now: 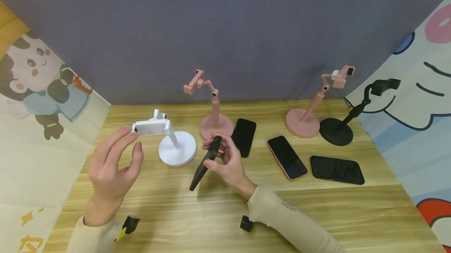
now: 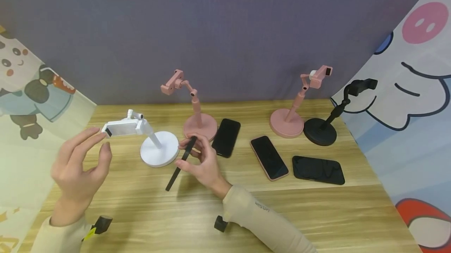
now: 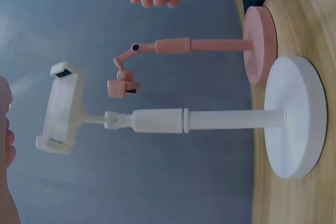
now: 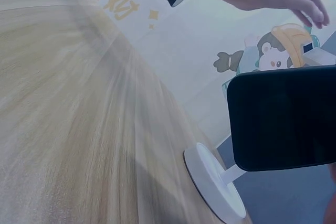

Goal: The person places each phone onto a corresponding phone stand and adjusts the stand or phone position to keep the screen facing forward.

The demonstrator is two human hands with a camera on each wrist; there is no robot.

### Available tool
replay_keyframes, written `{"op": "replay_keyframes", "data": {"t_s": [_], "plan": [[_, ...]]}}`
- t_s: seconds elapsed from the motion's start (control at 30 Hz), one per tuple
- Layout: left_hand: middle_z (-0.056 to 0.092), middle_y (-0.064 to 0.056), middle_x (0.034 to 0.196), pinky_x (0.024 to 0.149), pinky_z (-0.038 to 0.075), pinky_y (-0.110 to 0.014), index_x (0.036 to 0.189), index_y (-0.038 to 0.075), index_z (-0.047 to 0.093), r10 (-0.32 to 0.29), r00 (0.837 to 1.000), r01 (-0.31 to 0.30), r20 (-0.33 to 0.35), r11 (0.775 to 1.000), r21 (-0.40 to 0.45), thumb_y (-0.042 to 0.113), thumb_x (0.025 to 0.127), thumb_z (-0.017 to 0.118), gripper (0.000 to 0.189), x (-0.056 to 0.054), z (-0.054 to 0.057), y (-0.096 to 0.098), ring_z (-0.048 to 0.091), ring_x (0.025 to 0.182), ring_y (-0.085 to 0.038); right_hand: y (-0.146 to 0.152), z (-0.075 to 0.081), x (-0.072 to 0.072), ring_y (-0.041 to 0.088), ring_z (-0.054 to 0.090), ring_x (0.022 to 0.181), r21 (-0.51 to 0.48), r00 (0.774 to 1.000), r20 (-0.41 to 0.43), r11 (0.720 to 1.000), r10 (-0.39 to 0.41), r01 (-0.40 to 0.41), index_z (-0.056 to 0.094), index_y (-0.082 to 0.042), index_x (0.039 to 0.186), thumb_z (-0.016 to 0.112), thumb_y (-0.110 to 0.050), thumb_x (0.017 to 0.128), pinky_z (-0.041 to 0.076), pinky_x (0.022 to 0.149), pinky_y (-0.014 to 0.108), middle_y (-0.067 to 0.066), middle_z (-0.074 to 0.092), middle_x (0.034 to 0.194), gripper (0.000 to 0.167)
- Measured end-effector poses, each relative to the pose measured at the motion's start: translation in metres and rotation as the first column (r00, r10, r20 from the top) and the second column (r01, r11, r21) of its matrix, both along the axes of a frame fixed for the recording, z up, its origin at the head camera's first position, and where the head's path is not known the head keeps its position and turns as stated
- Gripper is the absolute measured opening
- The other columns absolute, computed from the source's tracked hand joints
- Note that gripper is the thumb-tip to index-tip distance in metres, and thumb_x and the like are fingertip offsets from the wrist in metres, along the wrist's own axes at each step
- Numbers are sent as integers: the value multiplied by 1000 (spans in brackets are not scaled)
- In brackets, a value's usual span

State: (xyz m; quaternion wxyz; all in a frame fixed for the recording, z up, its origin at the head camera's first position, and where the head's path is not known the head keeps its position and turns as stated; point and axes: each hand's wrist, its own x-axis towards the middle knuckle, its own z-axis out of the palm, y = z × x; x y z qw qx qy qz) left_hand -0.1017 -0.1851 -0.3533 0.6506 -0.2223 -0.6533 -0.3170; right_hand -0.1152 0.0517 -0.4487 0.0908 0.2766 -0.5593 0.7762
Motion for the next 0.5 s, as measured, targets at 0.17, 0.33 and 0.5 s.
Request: {"op": "replay_keyframes", "data": {"t_s": [0.17,0.33,0.5], "plan": [[75,-23,102,100,52,-20,98,-6,76,-12,985,5,174,999,40,23,92,71,30,-2,-5,-12,71,90,-44,-1,3,0,13,67,112,-9,1000,-8,1000,14,-14,41,15,137,82,-38,89,60,91,29,47,53,120,82],[74,-26,106,104,50,-21,103,-8,74,-39,958,31,284,999,33,31,95,71,40,-2,-7,-17,71,100,-41,-5,6,-1,13,66,113,-15,999,-21,999,28,-28,42,15,137,82,-39,89,60,91,30,47,54,120,82],[73,-28,106,101,50,-17,104,-11,73,-60,934,55,352,998,25,29,98,70,41,-4,-6,-18,72,103,-34,-8,8,-2,12,66,113,-11,999,-43,999,33,-33,42,17,136,81,-41,89,59,91,28,47,53,118,84]]}}
